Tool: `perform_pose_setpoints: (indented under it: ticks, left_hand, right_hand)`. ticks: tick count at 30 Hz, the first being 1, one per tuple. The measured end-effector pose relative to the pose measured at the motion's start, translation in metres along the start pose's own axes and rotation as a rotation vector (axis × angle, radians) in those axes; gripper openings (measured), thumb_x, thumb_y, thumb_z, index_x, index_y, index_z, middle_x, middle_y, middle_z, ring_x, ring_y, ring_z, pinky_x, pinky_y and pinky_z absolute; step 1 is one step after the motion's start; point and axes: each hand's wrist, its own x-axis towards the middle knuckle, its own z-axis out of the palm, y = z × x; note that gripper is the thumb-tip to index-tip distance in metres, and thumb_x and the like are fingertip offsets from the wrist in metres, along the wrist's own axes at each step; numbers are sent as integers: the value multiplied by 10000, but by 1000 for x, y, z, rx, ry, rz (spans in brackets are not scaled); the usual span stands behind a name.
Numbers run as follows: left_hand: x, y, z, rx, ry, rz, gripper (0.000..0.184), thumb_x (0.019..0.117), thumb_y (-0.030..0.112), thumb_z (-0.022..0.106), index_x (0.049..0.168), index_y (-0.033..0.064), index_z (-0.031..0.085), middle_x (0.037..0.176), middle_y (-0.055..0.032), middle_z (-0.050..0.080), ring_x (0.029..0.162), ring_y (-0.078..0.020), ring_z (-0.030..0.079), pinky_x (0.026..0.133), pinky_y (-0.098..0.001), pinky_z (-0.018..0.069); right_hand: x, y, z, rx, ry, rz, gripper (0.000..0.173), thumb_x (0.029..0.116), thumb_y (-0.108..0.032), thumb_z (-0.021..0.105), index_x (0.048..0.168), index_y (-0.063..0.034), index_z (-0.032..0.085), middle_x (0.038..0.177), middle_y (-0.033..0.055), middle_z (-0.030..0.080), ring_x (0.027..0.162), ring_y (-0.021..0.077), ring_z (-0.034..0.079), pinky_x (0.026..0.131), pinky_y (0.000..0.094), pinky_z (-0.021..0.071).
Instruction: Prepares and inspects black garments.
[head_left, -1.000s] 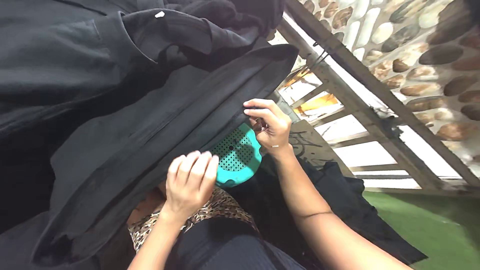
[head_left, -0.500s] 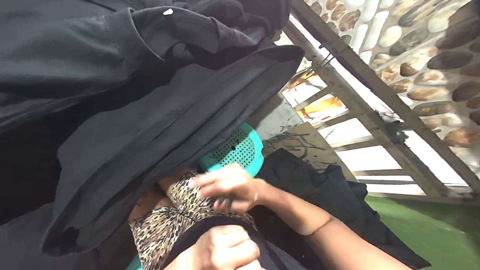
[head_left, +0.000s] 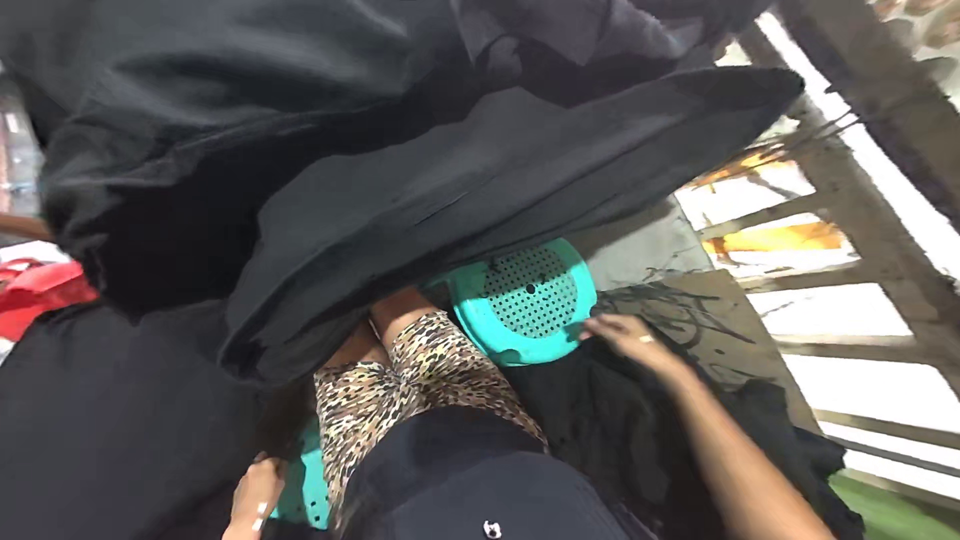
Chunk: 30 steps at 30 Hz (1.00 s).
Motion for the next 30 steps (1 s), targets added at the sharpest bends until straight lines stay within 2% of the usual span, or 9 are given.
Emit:
perform_pose_setpoints:
  ticks: [3, 6, 10, 13, 16, 18, 21, 24, 30]
  left_hand:
    - [4, 10, 4, -28, -142, -37, 514, 1070, 366, 508, 1237, -99, 650, 1392, -328, 554, 1338, -476, 507, 1125, -612, 371]
    - [-17, 38, -21, -306, 310, 179, 342, 1049, 170, 554, 1045, -142, 695, 1152, -337, 663, 1065, -482, 668, 969, -620, 503]
    - [-60, 69, -63, -47, 1059, 499, 163, 872, 101, 693, 854, -60, 683, 1046, -270, 702, 767, -402, 729, 607, -502, 590]
    - [-83, 95, -100, 49, 1527, 773, 155, 1003, 190, 584, 925, 58, 606, 972, -148, 661, 967, -298, 650, 931, -394, 488]
    - [-90, 122, -139, 113, 1567, 880, 167, 1040, 201, 493, 1153, 121, 586, 1166, -76, 638, 1213, -216, 548, 1123, -388, 276]
    - [-85, 129, -155, 150, 1484, 822, 267, 1018, 168, 464, 1200, 97, 647, 1179, -103, 692, 1209, -259, 588, 1078, -458, 309]
    - [-75, 111, -177, 172, 1391, 734, 321, 958, 146, 425, 1010, 12, 712, 971, -194, 729, 1016, -383, 685, 948, -590, 401]
    - [-79, 88, -189, 123, 1414, 761, 298, 968, 123, 396, 827, 6, 630, 826, -202, 664, 945, -375, 646, 971, -530, 349]
    - [-84, 82, -198, 116, 1438, 830, 275, 962, 144, 411, 795, 26, 594, 783, -170, 615, 934, -337, 610, 1018, -484, 296]
  right_hand:
    - [12, 1, -67, 79, 437, -127, 362, 1082, -129, 466, 1230, 179, 588, 1131, 304, 665, 1017, 262, 664, 965, 389, 526]
    - [10, -25, -122, 84, 886, -281, 417, 1066, -170, 482, 1258, 196, 539, 1181, 304, 614, 1060, 176, 609, 970, 257, 482]
    - [-5, -96, -140, -95, 894, -579, 387, 1048, -91, 443, 1345, 137, 538, 1402, 295, 534, 1263, 211, 558, 1041, 268, 454]
    - [6, -134, -149, -310, 740, -813, 325, 1025, -36, 451, 1253, 137, 606, 1449, 345, 474, 1296, 384, 537, 1088, 392, 455]
    - [20, -166, -148, -399, 586, -832, 334, 968, 57, 453, 1227, 95, 661, 1445, 325, 522, 1267, 473, 565, 1062, 526, 454]
    - [35, -174, -150, -383, 513, -812, 367, 907, 112, 442, 1195, 98, 669, 1399, 312, 567, 1276, 465, 562, 1067, 549, 431]
    - [47, -175, -164, -428, 548, -739, 373, 918, 111, 449, 1220, 84, 665, 1339, 322, 596, 1259, 496, 565, 1069, 613, 409]
    - [45, -174, -183, -506, 602, -625, 296, 933, 80, 477, 1172, 133, 643, 1219, 385, 616, 1130, 585, 590, 951, 732, 397]
    - [46, -170, -190, -473, 632, -609, 251, 947, 51, 473, 1102, 173, 628, 1096, 413, 632, 1005, 569, 622, 881, 695, 424]
